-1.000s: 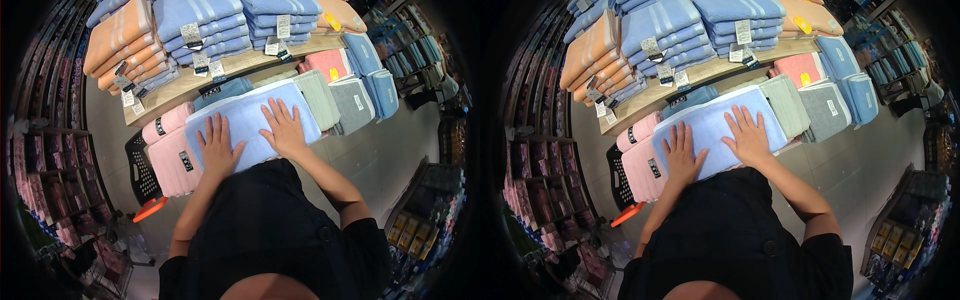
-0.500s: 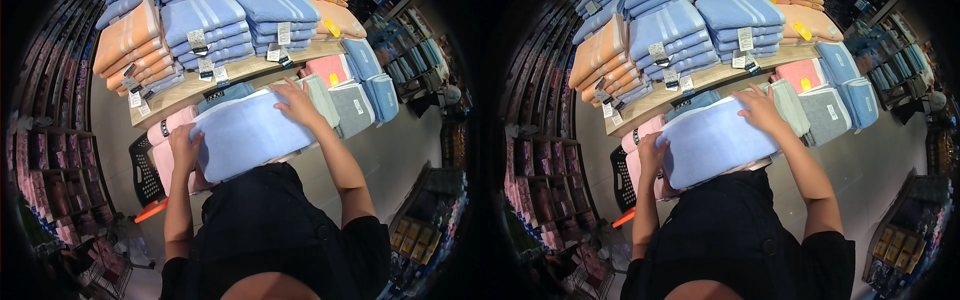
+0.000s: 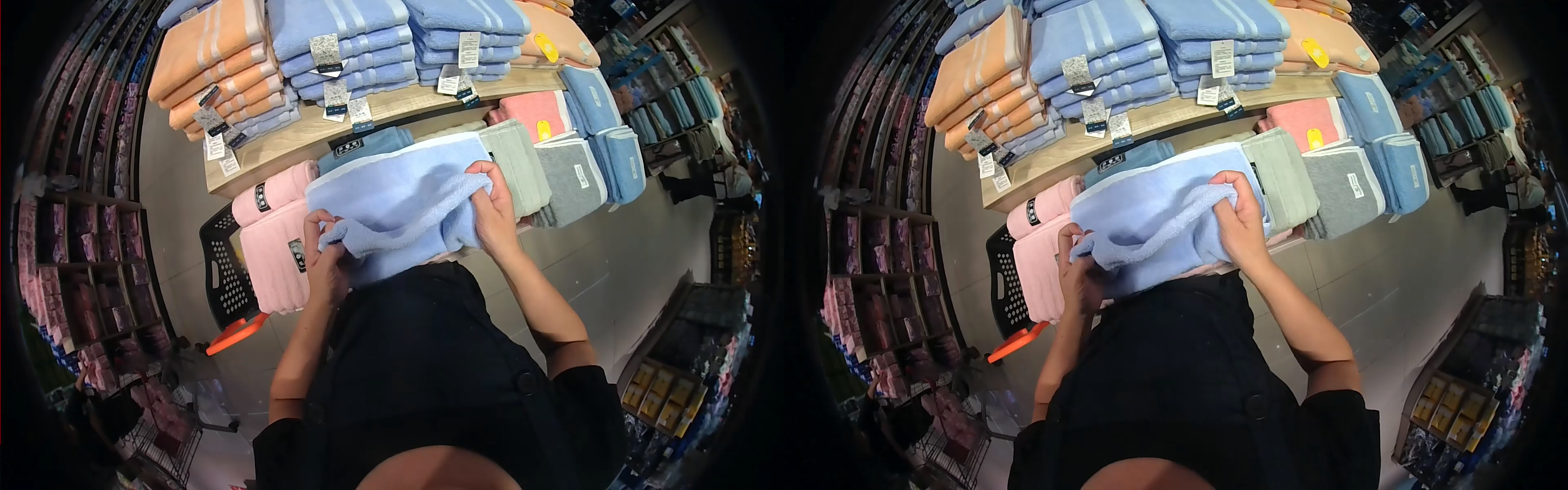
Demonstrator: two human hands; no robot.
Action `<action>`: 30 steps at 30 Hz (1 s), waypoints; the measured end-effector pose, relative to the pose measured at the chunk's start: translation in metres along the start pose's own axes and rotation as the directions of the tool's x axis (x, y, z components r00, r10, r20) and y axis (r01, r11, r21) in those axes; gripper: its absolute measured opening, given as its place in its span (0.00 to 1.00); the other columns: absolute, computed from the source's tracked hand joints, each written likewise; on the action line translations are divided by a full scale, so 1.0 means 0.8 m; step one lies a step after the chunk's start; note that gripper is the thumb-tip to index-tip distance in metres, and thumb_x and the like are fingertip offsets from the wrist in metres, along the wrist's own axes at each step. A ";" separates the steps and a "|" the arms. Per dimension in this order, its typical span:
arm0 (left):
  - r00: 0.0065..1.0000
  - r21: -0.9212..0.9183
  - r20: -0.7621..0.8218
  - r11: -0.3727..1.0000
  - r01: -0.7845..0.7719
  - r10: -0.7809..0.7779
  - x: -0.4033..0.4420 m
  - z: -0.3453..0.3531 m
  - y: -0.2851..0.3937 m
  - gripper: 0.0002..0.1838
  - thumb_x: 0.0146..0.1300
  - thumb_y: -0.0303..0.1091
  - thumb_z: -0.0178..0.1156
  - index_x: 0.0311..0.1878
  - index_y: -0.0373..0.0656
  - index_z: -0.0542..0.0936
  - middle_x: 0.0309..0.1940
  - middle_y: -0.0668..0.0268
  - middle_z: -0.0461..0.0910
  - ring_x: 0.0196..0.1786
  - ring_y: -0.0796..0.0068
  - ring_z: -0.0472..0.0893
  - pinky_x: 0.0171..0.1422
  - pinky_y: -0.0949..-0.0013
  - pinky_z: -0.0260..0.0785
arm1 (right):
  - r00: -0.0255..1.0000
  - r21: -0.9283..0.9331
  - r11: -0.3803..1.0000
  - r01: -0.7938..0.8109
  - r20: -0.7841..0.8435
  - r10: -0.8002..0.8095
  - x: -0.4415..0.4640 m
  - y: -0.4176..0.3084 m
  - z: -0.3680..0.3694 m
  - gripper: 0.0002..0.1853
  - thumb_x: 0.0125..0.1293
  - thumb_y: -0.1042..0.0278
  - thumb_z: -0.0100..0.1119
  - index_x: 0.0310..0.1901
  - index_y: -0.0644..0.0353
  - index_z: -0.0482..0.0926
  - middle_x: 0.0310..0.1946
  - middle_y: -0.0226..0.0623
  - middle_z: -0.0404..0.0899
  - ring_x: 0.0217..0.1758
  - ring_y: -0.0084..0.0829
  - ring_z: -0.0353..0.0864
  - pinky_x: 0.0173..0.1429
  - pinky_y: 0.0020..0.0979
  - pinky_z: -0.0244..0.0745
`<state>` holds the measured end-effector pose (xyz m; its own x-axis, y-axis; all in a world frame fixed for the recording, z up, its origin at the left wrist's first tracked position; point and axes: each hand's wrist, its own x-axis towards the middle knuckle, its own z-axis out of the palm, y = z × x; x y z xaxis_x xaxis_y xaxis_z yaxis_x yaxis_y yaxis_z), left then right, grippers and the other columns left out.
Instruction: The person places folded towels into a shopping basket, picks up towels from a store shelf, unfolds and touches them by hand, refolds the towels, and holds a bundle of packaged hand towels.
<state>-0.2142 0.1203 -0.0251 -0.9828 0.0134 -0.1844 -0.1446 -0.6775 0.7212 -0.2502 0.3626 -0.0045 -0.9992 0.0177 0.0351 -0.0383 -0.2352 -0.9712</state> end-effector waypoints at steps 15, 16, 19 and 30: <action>0.962 -0.124 0.267 0.992 -0.025 0.058 0.012 0.101 0.012 0.41 0.49 0.42 0.67 0.63 0.47 0.56 0.56 0.64 0.63 0.61 0.69 0.64 0.64 0.66 0.57 | 0.869 -0.410 0.777 0.478 0.354 -0.347 -0.005 -0.021 0.095 0.35 0.53 0.61 0.67 0.62 0.55 0.62 0.62 0.40 0.65 0.73 0.46 0.48 0.71 0.50 0.42; 0.940 -0.111 0.306 0.986 -0.124 0.152 0.007 0.108 0.006 0.45 0.47 0.45 0.69 0.64 0.47 0.54 0.58 0.63 0.62 0.62 0.67 0.62 0.65 0.65 0.55 | 0.910 -0.360 0.846 0.393 0.285 -0.302 -0.002 -0.030 0.096 0.33 0.54 0.62 0.66 0.61 0.55 0.65 0.62 0.37 0.65 0.71 0.45 0.54 0.71 0.50 0.40; 0.899 0.280 0.420 0.925 -0.258 0.123 0.009 0.090 -0.009 0.60 0.35 0.49 0.77 0.68 0.43 0.50 0.64 0.57 0.58 0.66 0.64 0.60 0.68 0.62 0.53 | 0.918 -0.239 0.931 0.276 0.351 -0.183 0.013 -0.048 0.094 0.30 0.54 0.64 0.65 0.59 0.56 0.67 0.60 0.38 0.68 0.65 0.41 0.64 0.71 0.48 0.41; 0.880 0.503 0.395 0.863 0.034 -0.264 0.028 0.078 -0.004 0.29 0.43 0.30 0.70 0.51 0.41 0.70 0.43 0.65 0.73 0.46 0.75 0.74 0.48 0.67 0.70 | 0.640 -0.207 0.897 0.391 0.761 -0.103 0.051 -0.081 0.098 0.24 0.45 0.71 0.70 0.46 0.63 0.73 0.48 0.39 0.74 0.52 0.31 0.73 0.56 0.31 0.66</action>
<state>-0.2426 0.1686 0.0098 -0.8720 0.4812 -0.0894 -0.2159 -0.2142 0.9526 -0.2894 0.3026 0.0786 -0.6425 -0.7043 0.3020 -0.4233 -0.0024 -0.9060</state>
